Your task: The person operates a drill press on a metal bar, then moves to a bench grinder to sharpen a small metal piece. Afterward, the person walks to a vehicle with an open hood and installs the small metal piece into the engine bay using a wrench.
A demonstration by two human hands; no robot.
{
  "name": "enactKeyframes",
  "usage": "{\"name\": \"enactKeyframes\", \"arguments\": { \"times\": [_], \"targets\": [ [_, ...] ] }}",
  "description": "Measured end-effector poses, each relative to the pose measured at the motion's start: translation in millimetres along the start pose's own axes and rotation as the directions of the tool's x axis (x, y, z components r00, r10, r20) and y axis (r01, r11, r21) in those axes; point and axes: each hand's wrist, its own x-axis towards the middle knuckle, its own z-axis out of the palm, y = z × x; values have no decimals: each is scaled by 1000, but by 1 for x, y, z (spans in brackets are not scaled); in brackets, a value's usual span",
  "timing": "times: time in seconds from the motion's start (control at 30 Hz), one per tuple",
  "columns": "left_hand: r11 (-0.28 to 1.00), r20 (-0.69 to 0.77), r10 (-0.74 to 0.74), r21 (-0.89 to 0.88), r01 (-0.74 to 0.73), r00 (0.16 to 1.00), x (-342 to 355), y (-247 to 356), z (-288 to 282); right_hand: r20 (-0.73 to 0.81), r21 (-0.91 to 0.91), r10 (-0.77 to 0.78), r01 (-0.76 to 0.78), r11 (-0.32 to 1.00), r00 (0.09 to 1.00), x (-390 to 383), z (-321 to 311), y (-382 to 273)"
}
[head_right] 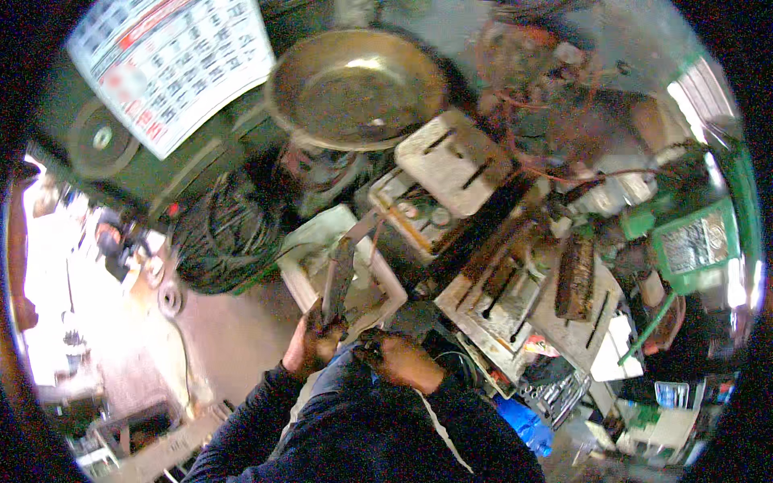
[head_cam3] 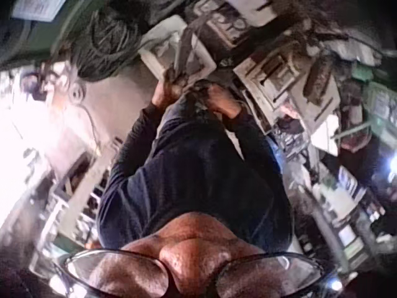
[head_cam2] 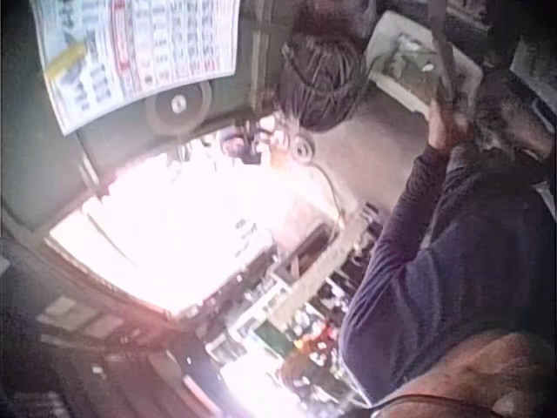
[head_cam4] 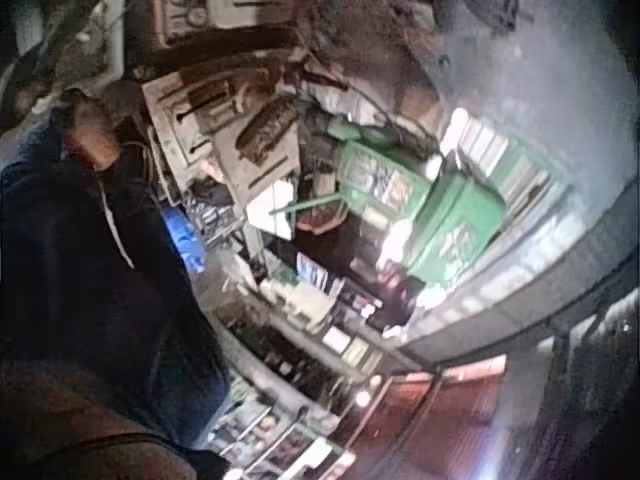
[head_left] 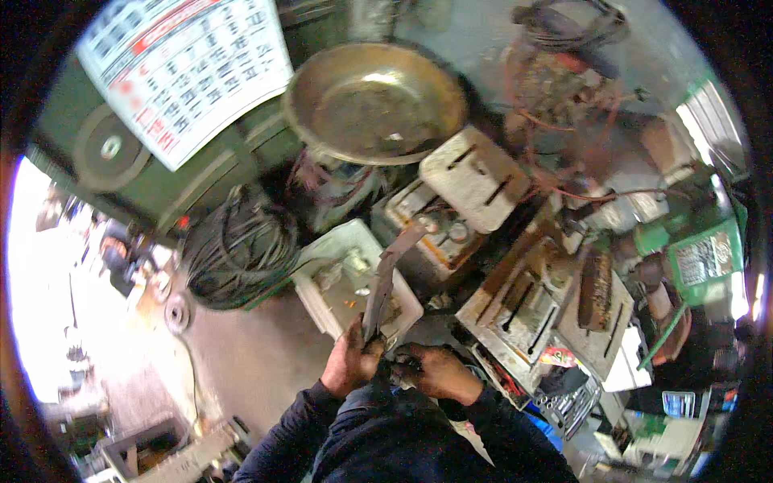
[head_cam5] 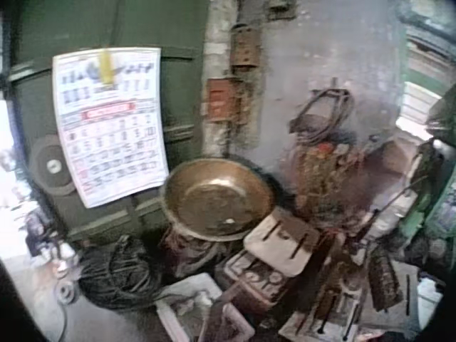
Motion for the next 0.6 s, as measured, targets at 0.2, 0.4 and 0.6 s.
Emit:
{"name": "enactKeyframes", "arguments": {
  "times": [0.2, 0.4, 0.6],
  "targets": [
    [946, 33, -183, -268, 185, 983, -82, -73, -36, 277, 0, 106, -110, 994, 955, -5, 83, -1],
    [722, -94, -431, -632, 281, 897, -194, -155, -96, 377, -83, 77, -49, 995, 923, 19, 149, -56],
    [469, -313, -461, -880, -71, 830, -283, -251, -212, 641, -142, -38, 167, 976, 767, 121, 282, -187]
  ]
}}
